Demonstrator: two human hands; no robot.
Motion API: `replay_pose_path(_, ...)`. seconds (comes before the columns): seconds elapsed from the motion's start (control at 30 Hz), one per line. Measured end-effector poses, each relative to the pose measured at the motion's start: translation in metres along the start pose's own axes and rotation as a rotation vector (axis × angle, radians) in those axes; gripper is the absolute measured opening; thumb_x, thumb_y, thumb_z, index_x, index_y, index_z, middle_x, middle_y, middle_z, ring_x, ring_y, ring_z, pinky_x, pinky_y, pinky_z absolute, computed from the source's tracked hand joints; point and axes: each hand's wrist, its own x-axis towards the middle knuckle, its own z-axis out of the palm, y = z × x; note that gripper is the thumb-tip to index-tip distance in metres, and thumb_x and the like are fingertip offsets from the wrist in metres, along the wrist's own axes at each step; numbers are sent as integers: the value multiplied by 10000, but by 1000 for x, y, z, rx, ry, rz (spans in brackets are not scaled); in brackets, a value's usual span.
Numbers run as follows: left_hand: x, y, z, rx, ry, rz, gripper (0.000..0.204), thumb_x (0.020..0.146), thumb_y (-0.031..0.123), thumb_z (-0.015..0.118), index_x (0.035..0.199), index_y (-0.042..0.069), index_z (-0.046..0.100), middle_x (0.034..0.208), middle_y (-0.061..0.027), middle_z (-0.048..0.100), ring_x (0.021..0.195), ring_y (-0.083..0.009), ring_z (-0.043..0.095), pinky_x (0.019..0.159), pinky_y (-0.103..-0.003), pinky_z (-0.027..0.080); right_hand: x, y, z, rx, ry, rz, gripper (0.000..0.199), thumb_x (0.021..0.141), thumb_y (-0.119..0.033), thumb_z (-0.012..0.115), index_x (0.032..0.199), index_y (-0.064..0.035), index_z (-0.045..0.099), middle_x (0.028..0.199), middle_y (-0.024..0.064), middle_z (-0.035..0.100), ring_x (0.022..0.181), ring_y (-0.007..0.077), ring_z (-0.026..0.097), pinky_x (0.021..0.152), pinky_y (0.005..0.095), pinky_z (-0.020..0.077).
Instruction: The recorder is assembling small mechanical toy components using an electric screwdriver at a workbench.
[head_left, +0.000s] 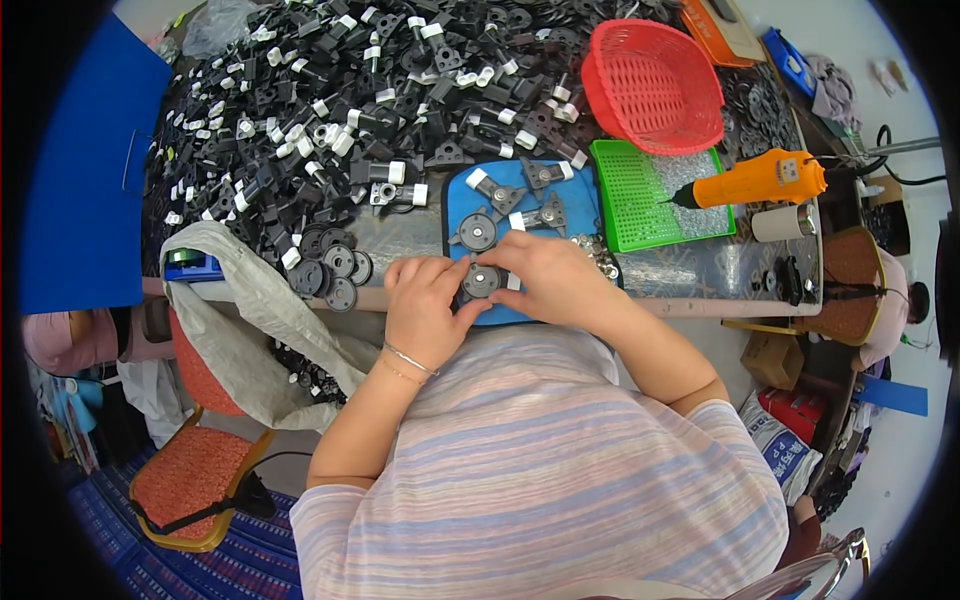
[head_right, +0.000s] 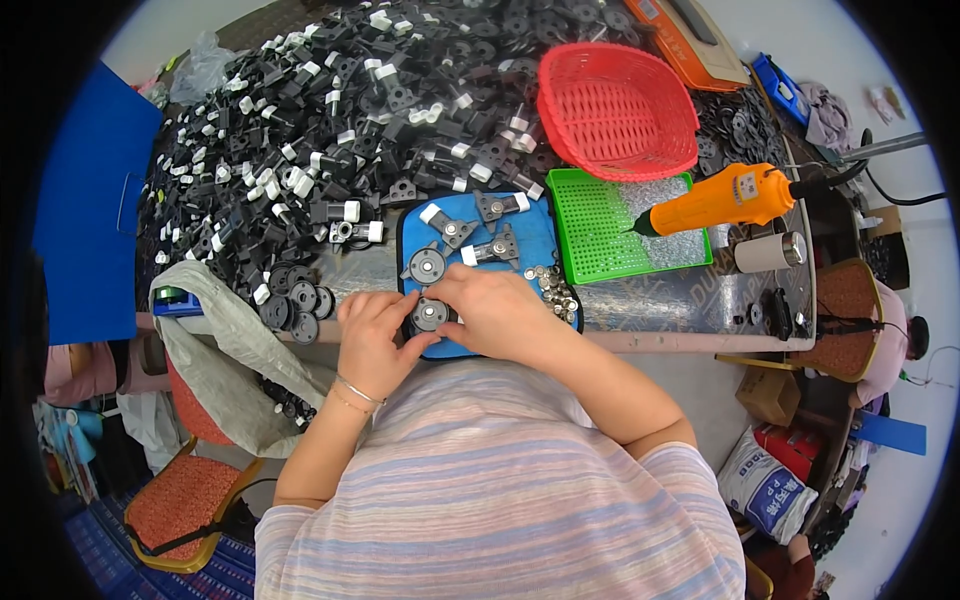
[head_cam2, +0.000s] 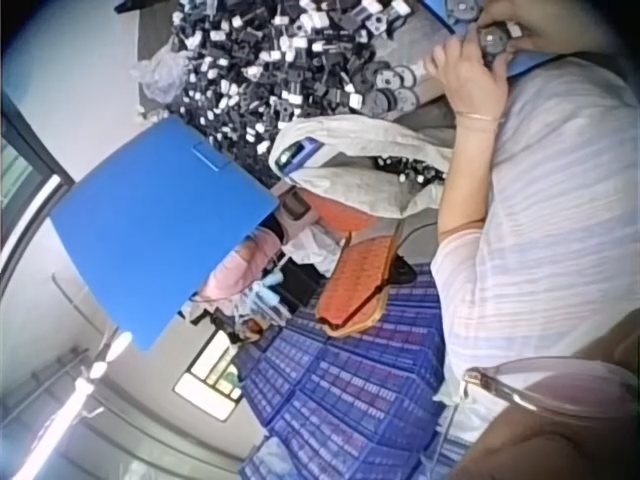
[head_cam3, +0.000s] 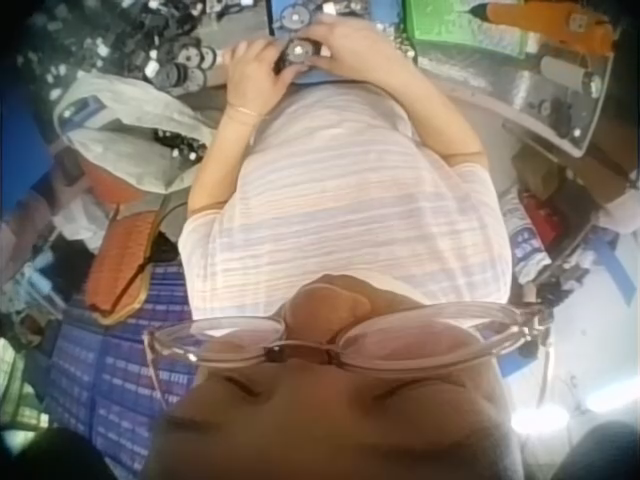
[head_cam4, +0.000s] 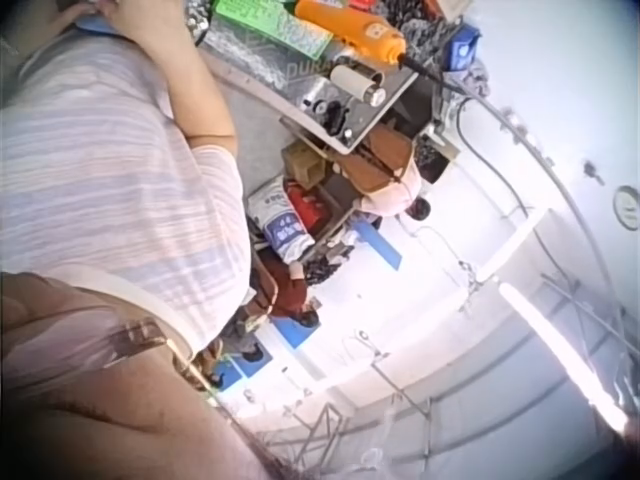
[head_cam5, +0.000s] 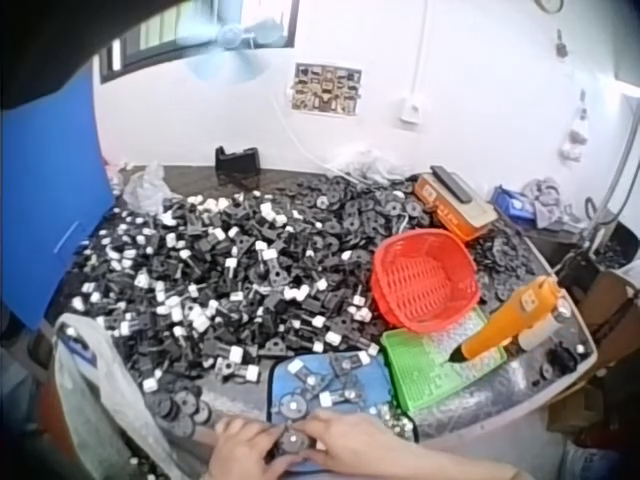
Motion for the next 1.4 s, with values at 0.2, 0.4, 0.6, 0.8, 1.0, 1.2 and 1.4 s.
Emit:
replay_pose_path(0.2, -1, -3, -1, -36, -42, -41, 452, 661, 288, 732, 1036, 51, 643, 930, -53, 594, 937, -246, 515, 887, -392, 321, 0, -2, 3, 16, 7, 5, 369, 714, -197, 707, 1059, -94, 624, 940, 73, 591, 789, 266, 610, 669, 361, 494)
replay_pose_path(0.4, -4, -3, -1, 4, -38, -35, 496, 634, 272, 755, 1062, 55, 632, 951, -54, 592, 941, -242, 515, 891, -392, 318, 1, -7, -4, -20, -22, 25, 371, 726, -219, 702, 1066, -96, 615, 963, 70, 583, 791, 267, 610, 661, 362, 493)
replay_pose_path(0.6, -10, -6, -26, 48, 18, -82, 608, 604, 303, 776, 1134, 73, 586, 981, -55, 582, 950, -253, 501, 901, -399, 306, 3, -12, 2, 17, 1, -10, 414, 733, -238, 706, 1106, -95, 596, 988, 70, 567, 787, 268, 610, 660, 358, 495)
replay_pose_path(0.8, -28, -60, -73, 357, 264, -284, 521, 631, 334, 763, 1062, 85, 610, 988, -76, 580, 962, -270, 502, 883, -414, 324, 4, -10, 5, -23, 10, -29, 427, 720, -255, 721, 1096, -90, 604, 995, 66, 557, 764, 261, 610, 666, 345, 501)
replay_pose_path(1.0, -42, -76, -90, 449, 217, -471, 410, 576, 229, 797, 946, 119, 659, 997, -22, 578, 998, -232, 496, 916, -398, 284, 5, -11, 2, -65, -12, -35, 424, 712, -241, 723, 1090, -86, 610, 973, 60, 553, 727, 248, 611, 647, 342, 503)
replay_pose_path(1.2, -44, -88, -78, 393, 164, -398, 240, 587, 161, 777, 804, 130, 680, 969, 8, 593, 992, -208, 509, 912, -398, 286, 5, -12, -3, -40, -35, -22, 413, 720, -226, 714, 1089, -73, 606, 976, 67, 554, 708, 247, 612, 648, 347, 501)
replay_pose_path(1.4, -37, -91, -72, 372, 197, -302, 142, 647, 135, 738, 776, 127, 681, 923, 16, 611, 945, -201, 532, 899, -386, 298, 5, -8, -1, -30, -31, -18, 417, 730, -216, 704, 1106, -71, 598, 1007, 67, 551, 704, 233, 614, 648, 354, 497)
